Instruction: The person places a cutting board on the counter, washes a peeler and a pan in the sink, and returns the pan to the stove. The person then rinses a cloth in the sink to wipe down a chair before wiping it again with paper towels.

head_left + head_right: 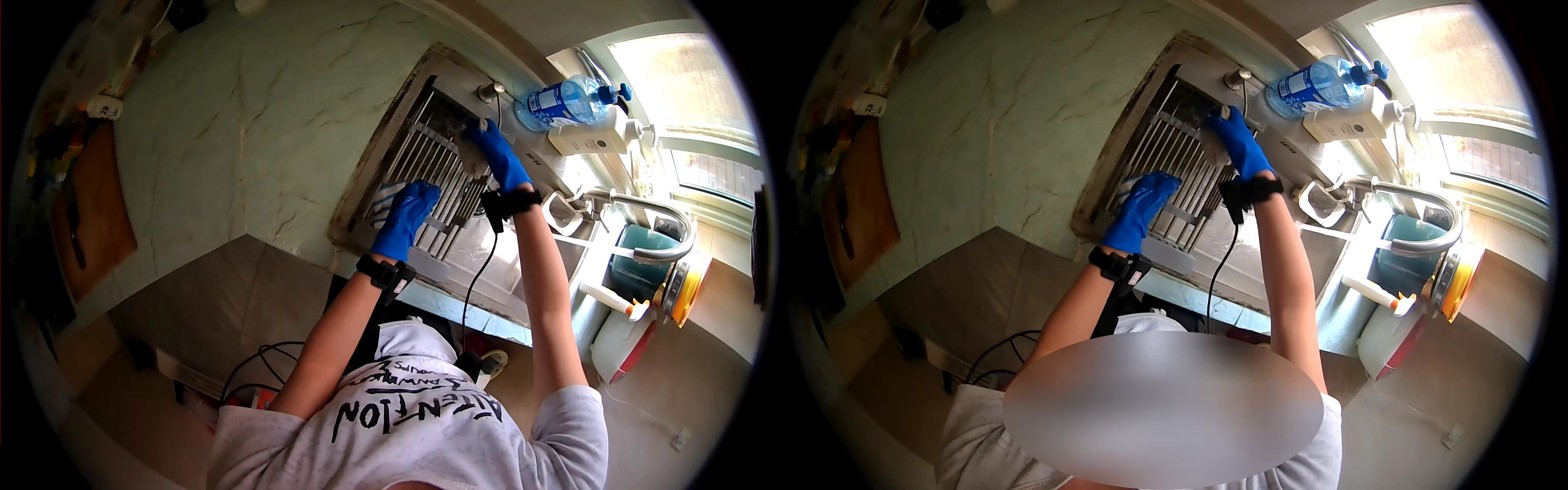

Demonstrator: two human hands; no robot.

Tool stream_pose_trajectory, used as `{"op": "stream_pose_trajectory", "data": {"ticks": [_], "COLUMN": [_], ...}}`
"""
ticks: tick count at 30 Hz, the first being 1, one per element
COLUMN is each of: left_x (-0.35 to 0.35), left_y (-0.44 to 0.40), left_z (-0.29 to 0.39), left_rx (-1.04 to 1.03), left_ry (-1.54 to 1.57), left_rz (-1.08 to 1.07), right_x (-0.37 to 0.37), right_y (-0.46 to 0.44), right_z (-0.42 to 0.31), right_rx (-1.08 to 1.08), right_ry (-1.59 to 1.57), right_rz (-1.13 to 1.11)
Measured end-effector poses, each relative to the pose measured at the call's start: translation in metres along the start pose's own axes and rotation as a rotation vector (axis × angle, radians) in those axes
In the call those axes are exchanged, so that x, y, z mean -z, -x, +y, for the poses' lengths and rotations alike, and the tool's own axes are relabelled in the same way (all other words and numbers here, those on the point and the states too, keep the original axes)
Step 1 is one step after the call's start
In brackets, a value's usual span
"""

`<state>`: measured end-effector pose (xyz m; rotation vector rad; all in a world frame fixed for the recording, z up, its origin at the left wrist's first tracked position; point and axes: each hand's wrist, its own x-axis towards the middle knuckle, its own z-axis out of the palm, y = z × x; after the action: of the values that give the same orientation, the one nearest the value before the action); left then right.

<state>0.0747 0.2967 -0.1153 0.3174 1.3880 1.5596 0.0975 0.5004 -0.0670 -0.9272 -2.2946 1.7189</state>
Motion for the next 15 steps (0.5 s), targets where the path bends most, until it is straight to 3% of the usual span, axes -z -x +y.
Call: {"op": "stream_pose_trajectory", "data": {"ticks": [1, 2, 3, 4, 6, 8, 9, 10, 11, 13, 15], "left_x": [0.001, 0.004, 0.004, -0.003, -0.025, -0.042, -0.048, -0.054, -0.063, -0.079, -0.096], "left_y": [-0.01, -0.027, -0.036, -0.031, -0.016, -0.013, -0.015, -0.017, -0.018, -0.016, -0.008], "left_z": [-0.021, -0.059, -0.081, -0.072, -0.03, -0.026, -0.031, -0.036, -0.041, -0.042, -0.043], "left_rx": [0.003, -0.049, -0.095, -0.084, -0.099, -0.094, -0.034, 0.025, 0.071, 0.061, 0.073], "left_ry": [-0.007, 0.259, 0.525, 0.519, 0.09, 0.194, 0.167, 0.137, 0.152, 0.183, 0.322], "left_rz": [-0.008, -0.12, -0.231, -0.241, -0.163, -0.177, -0.186, -0.195, -0.207, -0.249, -0.262], "right_x": [0.014, 0.032, 0.047, 0.06, 0.081, 0.107, 0.108, 0.097, 0.111, 0.109, 0.114], "right_y": [0.025, 0.05, 0.073, 0.098, 0.146, 0.171, 0.174, 0.189, 0.195, 0.202, 0.195], "right_z": [-0.001, 0.001, 0.041, 0.082, 0.084, 0.121, 0.128, 0.09, 0.138, 0.142, 0.146], "right_rx": [-0.158, -0.316, -0.012, 0.287, -0.358, -0.328, -0.183, -0.272, -0.161, 0.0, 0.03], "right_ry": [-0.204, -0.411, -0.29, -0.16, -1.126, -1.367, -1.604, -1.377, -0.85, 0.352, 0.421], "right_rz": [-0.07, -0.139, -0.083, -0.022, 0.171, 0.079, 0.041, 0.481, 0.511, 0.59, 0.502]}}
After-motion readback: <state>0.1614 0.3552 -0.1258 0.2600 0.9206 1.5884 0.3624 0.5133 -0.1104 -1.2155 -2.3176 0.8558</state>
